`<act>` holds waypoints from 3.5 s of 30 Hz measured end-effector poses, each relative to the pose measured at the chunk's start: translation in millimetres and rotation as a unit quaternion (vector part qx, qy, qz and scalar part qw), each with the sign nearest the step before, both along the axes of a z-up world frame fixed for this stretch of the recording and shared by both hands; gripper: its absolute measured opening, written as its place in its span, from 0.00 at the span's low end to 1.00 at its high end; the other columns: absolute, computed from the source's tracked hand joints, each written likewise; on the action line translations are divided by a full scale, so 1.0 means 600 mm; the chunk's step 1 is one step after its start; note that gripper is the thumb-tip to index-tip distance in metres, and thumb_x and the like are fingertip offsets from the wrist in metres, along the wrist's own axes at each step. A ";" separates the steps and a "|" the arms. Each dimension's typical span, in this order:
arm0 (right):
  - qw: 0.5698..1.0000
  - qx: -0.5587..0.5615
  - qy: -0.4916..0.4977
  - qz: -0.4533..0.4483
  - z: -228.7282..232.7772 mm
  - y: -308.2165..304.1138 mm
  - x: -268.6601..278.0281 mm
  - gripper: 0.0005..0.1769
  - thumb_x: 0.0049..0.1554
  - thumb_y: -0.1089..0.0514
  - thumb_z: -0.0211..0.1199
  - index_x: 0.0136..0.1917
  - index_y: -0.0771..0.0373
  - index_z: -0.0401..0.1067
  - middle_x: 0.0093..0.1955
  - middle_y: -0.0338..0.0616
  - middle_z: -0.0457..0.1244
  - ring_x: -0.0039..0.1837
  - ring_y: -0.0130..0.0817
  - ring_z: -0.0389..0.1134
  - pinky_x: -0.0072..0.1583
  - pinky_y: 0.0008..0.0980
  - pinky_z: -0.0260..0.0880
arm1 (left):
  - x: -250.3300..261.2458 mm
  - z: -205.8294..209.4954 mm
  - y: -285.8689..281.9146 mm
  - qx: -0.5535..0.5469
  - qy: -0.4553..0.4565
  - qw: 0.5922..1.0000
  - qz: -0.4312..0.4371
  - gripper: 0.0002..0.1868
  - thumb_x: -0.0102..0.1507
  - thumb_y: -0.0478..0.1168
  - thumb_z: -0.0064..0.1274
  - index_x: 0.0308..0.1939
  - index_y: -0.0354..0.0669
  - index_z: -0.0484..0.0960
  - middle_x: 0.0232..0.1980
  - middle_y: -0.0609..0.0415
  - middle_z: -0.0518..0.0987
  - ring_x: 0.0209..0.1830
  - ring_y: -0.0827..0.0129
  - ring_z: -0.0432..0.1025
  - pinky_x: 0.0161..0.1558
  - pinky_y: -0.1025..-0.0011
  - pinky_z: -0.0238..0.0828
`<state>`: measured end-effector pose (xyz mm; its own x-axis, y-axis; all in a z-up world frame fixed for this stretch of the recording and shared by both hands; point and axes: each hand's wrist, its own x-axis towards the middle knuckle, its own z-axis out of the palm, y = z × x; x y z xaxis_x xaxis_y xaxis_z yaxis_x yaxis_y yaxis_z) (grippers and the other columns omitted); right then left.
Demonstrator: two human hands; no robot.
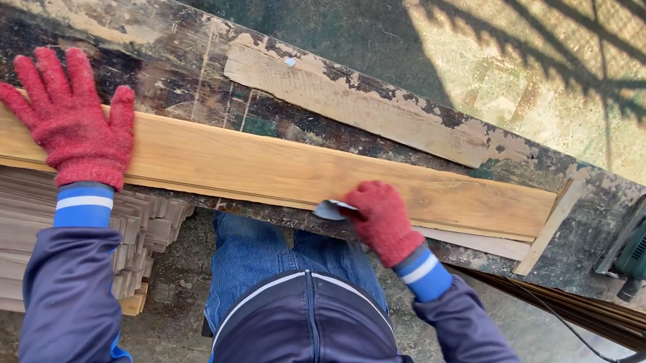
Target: Manual sanding of a wooden plank with sandpaper.
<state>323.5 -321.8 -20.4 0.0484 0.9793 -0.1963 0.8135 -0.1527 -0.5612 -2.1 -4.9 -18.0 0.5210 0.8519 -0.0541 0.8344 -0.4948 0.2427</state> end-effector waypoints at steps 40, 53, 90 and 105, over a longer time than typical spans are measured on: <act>0.997 -0.016 -0.070 0.023 -0.048 -0.165 0.122 0.13 0.40 0.57 0.66 0.42 0.53 0.72 0.46 0.44 0.66 0.51 0.51 0.66 0.54 0.47 0.66 | 0.249 -0.054 -0.261 0.007 -0.004 0.987 -0.158 0.49 0.73 0.63 0.53 0.85 0.36 0.52 0.86 0.41 0.39 0.85 0.44 0.30 0.77 0.32 0.18; 0.995 -0.036 -0.091 -0.034 -0.058 -0.322 0.299 0.08 0.49 0.51 0.66 0.39 0.53 0.72 0.41 0.40 0.62 0.47 0.45 0.64 0.52 0.44 0.63 | 0.269 -0.065 -0.264 0.068 -0.059 0.953 -0.291 0.30 0.70 0.38 0.61 0.77 0.43 0.76 0.84 0.39 0.57 0.85 0.41 0.44 0.78 0.30 0.28; 0.979 -0.097 -0.178 0.013 -0.062 -0.393 0.368 0.10 0.44 0.56 0.67 0.42 0.52 0.72 0.44 0.40 0.65 0.50 0.44 0.66 0.53 0.43 0.66 | 0.331 -0.051 -0.346 0.066 0.006 0.983 -0.170 0.35 0.72 0.49 0.49 0.74 0.23 0.81 0.81 0.17 0.69 0.80 0.15 0.56 0.73 0.21 0.25; 0.882 -0.048 0.060 -0.465 0.114 -0.428 0.438 0.14 0.50 0.54 0.73 0.44 0.67 0.77 0.36 0.45 0.69 0.37 0.35 0.65 0.42 0.32 0.67 | 0.336 -0.040 -0.353 0.063 -0.036 0.986 -0.152 0.37 0.70 0.50 0.51 0.76 0.25 0.76 0.83 0.20 0.60 0.83 0.22 0.47 0.74 0.25 0.22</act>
<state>586.2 -578.9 47.8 0.7949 0.5067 -0.3338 0.2480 -0.7734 -0.5834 199.2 -216.8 -41.8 0.7521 0.6531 0.0890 0.6253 -0.7497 0.2168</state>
